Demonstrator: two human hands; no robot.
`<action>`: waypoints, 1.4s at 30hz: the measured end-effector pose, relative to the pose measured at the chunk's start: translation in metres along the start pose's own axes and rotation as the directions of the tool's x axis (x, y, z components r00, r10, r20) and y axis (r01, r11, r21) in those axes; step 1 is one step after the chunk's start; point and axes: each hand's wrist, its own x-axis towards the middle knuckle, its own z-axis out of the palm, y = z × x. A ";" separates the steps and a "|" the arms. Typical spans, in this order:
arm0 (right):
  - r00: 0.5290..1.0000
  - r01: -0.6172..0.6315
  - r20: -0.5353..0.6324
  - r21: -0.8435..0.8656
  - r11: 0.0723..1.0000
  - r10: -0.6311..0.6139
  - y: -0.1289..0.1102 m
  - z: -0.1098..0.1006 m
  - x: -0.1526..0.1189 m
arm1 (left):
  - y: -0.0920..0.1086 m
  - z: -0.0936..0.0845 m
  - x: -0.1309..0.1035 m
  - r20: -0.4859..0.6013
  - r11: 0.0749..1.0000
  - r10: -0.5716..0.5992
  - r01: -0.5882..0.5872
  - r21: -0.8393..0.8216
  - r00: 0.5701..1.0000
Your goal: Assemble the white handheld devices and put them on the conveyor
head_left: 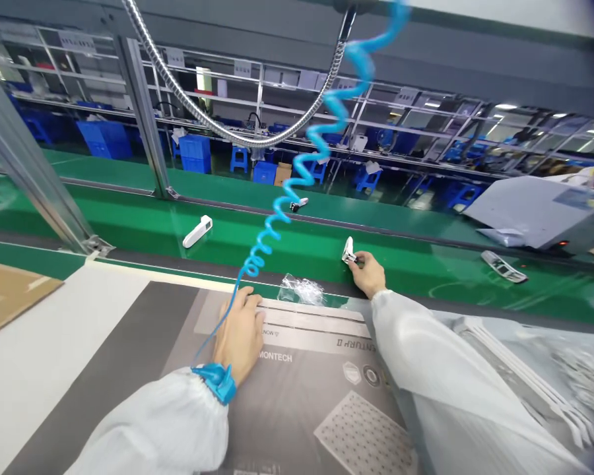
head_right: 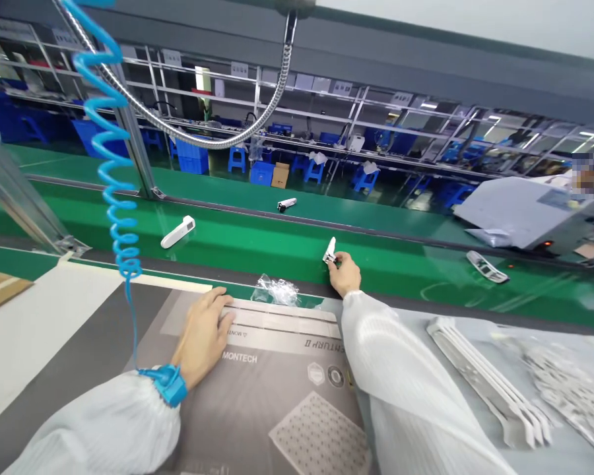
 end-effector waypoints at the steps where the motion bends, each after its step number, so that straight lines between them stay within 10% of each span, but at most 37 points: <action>1: 1.000 0.010 0.014 0.024 1.000 -0.010 -0.005 0.001 -0.007 | 0.002 -0.002 0.000 -0.009 1.000 -0.002 0.002 -0.022 1.000; 5: 0.967 0.012 0.232 0.365 0.931 -0.103 -0.044 -0.014 -0.054 | 0.014 -0.013 0.003 -0.052 0.990 0.028 -0.035 -0.136 0.998; 8: 0.842 -0.140 0.500 0.565 0.813 -0.203 -0.078 -0.033 -0.103 | 0.027 -0.024 0.003 -0.076 0.969 0.066 -0.082 -0.231 0.995; 11: 0.759 -0.173 0.607 0.538 0.825 -0.236 -0.097 -0.041 -0.144 | 0.036 -0.032 0.002 0.107 0.931 0.069 -0.026 -0.364 0.992; 15: 0.844 0.276 0.348 0.372 0.886 -0.409 -0.096 -0.035 -0.168 | 0.041 -0.036 0.000 0.274 0.924 0.006 0.099 -0.369 0.962; 19: 0.715 0.694 0.168 -0.052 0.718 -0.679 -0.088 -0.030 -0.171 | 0.042 -0.035 -0.002 0.233 0.941 -0.004 0.082 -0.327 0.973; 26: 0.544 0.839 0.318 -0.205 0.504 -0.776 -0.087 -0.022 -0.176 | 0.034 -0.033 0.006 0.218 0.947 -0.225 0.266 -0.178 0.949; 32: 0.854 0.481 0.357 -0.269 0.834 -0.377 -0.074 0.012 -0.141 | 0.013 -0.033 0.017 0.120 0.898 -0.356 0.375 -0.233 0.927; 35: 0.907 0.397 0.304 -0.384 0.834 -0.292 -0.061 0.018 -0.129 | 0.014 -0.035 0.015 0.141 0.866 -0.371 0.396 -0.305 0.918; 42: 0.957 0.282 0.163 -0.720 0.634 -0.240 -0.007 -0.084 -0.126 | 0.015 -0.039 0.016 0.197 0.729 -0.467 0.501 -0.467 0.862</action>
